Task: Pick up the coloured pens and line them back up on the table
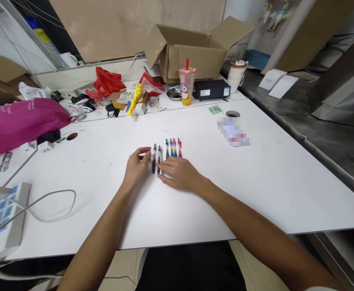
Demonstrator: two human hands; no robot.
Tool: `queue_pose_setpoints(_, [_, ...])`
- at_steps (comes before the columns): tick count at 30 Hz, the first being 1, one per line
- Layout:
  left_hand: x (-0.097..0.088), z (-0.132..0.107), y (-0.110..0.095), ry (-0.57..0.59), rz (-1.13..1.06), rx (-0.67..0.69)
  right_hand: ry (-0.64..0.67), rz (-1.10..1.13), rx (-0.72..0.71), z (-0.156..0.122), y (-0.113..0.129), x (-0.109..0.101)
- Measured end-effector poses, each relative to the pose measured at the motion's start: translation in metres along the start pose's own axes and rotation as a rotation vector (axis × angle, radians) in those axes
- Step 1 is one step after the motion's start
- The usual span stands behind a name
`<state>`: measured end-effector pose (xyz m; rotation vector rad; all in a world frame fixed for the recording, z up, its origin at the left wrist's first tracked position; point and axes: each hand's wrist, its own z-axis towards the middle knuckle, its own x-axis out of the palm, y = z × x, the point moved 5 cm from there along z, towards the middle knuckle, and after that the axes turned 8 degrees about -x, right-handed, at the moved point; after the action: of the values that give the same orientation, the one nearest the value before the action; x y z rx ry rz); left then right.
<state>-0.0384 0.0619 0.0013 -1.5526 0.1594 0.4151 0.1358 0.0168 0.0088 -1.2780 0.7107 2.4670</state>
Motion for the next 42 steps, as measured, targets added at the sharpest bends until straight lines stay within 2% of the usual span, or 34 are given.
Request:
queue_pose_setpoints(5, [-0.001,0.000,0.005,0.009,0.208,0.047,0.060,-0.099,-0.024,0.005,0.000,0.005])
queue_pose_setpoints(10, [0.003,-0.005,0.004,0.047,0.272,0.016,0.074,-0.146,-0.040,0.008,0.000,0.006])
queue_pose_setpoints(17, [0.002,-0.006,0.001,0.036,0.263,0.030,0.095,-0.172,-0.039,0.010,-0.001,0.010])
queue_pose_setpoints(26, [0.003,-0.010,-0.005,0.058,0.371,-0.002,0.056,-0.202,0.065,0.001,-0.017,-0.008])
queue_pose_setpoints(31, [0.004,-0.012,-0.008,0.075,0.461,-0.042,0.087,-0.225,0.101,-0.002,-0.026,-0.005])
queue_pose_setpoints(37, [0.003,-0.010,-0.007,0.046,0.403,-0.033,-0.037,-0.143,0.100,0.001,-0.025,-0.012])
queue_pose_setpoints(39, [0.002,-0.010,-0.007,0.026,0.363,-0.015,-0.108,-0.039,0.166,-0.001,-0.028,-0.017])
queue_pose_setpoints(42, [0.002,-0.009,-0.010,0.008,0.275,0.008,-0.248,0.249,0.369,-0.006,-0.034,-0.023])
